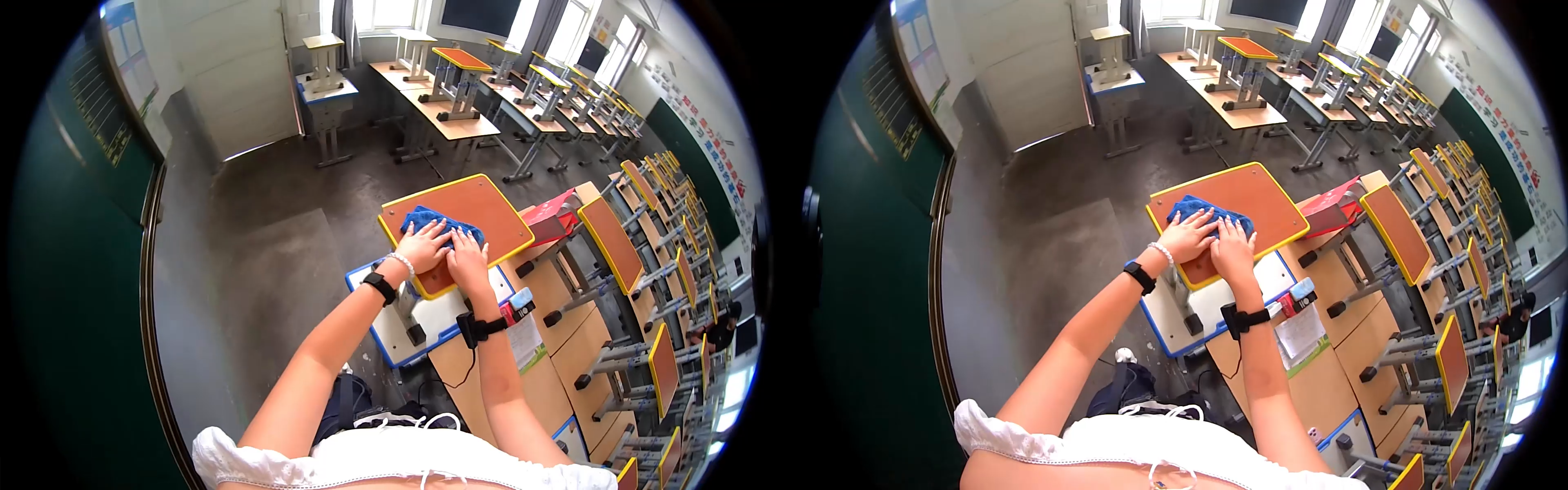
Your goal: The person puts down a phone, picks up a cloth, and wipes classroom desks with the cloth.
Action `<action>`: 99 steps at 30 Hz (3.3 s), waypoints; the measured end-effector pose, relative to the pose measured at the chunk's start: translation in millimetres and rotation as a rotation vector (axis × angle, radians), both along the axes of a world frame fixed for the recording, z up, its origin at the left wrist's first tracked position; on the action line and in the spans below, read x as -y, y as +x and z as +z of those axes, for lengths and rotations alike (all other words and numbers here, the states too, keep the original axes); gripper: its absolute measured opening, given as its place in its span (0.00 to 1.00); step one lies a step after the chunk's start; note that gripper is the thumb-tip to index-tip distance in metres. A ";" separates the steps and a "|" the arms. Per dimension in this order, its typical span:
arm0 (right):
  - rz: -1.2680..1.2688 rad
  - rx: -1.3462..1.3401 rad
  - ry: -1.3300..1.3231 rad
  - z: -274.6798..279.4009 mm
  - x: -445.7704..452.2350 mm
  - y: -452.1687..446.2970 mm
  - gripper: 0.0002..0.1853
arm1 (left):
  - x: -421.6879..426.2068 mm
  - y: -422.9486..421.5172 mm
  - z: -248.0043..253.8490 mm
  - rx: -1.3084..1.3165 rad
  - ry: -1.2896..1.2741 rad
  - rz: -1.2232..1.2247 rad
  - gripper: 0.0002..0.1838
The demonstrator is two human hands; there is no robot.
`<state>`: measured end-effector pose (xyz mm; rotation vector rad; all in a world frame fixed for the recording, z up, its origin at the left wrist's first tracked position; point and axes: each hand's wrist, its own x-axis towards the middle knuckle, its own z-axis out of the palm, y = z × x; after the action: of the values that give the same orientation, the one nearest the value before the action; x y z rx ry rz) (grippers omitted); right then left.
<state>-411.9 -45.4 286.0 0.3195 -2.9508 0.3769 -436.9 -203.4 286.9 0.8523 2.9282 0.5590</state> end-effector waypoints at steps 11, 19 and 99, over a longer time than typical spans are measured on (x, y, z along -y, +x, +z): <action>-0.291 -0.019 0.234 8.6 110.3 107.0 0.34 | 75.2 55.9 -17.6 -0.270 0.175 -0.187 0.30; -0.300 -0.040 0.101 2.0 128.4 48.6 0.34 | 122.8 51.0 -17.4 -0.255 0.360 -0.025 0.30; 0.630 0.548 -0.241 -108.2 425.9 -1001.4 0.17 | 486.3 -941.3 -147.6 0.255 0.424 0.049 0.11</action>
<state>-1413.3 -471.4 177.9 1.3019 -3.1764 1.0282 -1378.1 -689.7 139.3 0.6740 2.6408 1.2221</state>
